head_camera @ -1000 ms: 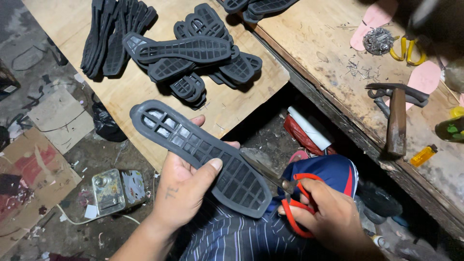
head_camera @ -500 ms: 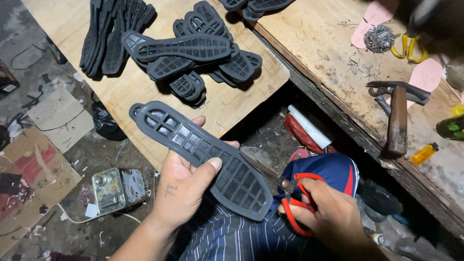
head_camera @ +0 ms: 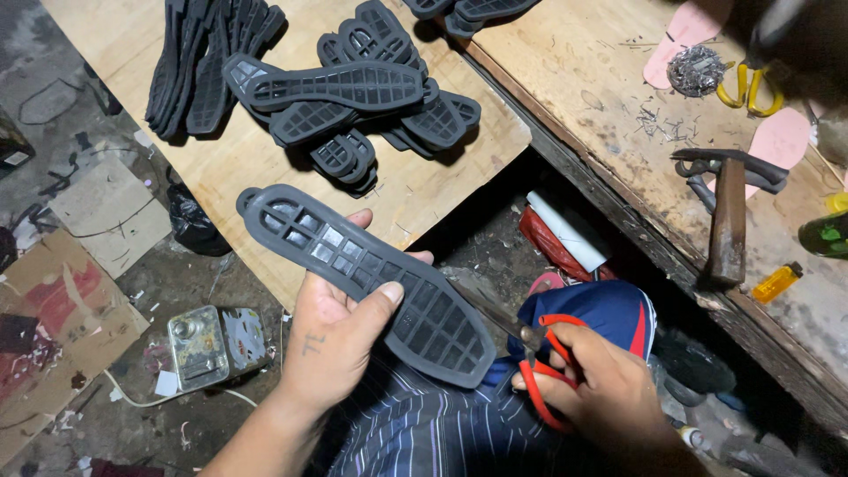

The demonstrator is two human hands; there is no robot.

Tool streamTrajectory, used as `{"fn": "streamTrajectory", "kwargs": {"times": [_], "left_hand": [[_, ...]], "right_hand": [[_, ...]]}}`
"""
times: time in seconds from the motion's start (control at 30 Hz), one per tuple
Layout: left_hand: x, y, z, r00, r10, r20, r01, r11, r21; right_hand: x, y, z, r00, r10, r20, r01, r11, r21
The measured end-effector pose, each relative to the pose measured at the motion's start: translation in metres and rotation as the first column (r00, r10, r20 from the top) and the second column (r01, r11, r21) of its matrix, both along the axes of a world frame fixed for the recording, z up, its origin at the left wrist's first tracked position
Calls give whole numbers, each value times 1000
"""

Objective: The person sits at a workbench and trims the edges of black foam insoles with red-handled scissors, cutting small pieces off the outline one insole at a time and placing finished insoles on a stack on the bench.

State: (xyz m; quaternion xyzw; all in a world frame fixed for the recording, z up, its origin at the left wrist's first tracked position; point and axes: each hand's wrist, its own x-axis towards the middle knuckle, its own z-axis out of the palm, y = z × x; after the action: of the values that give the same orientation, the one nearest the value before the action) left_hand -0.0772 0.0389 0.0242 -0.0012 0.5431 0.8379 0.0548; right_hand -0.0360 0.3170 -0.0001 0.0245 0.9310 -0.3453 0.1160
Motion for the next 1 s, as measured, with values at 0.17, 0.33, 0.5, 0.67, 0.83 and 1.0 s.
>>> {"fn": "streamTrajectory", "kwargs": {"times": [0.17, 0.33, 0.5, 0.67, 0.83, 1.0], "left_hand": [[27, -29, 24, 1000, 26, 12, -26, 1000, -5], [38, -30, 35, 999, -18, 38, 17, 999, 31], [52, -37, 71, 995, -85, 57, 86, 996, -1], [60, -40, 97, 992, -98, 75, 102, 993, -57], [58, -40, 99, 992, -107, 66, 109, 994, -28], [61, -44, 112, 988, -122, 94, 125, 992, -26]], "right_hand": [[25, -25, 19, 995, 80, -58, -78, 996, 44], [40, -26, 30, 972, 124, -202, -122, 992, 22], [51, -31, 79, 959, 157, -235, -160, 987, 9], [51, -41, 111, 973, 153, -171, -152, 988, 20], [49, -36, 113, 981, 152, -118, -147, 988, 47], [55, -40, 119, 937, 248, -244, -232, 968, 93]]}}
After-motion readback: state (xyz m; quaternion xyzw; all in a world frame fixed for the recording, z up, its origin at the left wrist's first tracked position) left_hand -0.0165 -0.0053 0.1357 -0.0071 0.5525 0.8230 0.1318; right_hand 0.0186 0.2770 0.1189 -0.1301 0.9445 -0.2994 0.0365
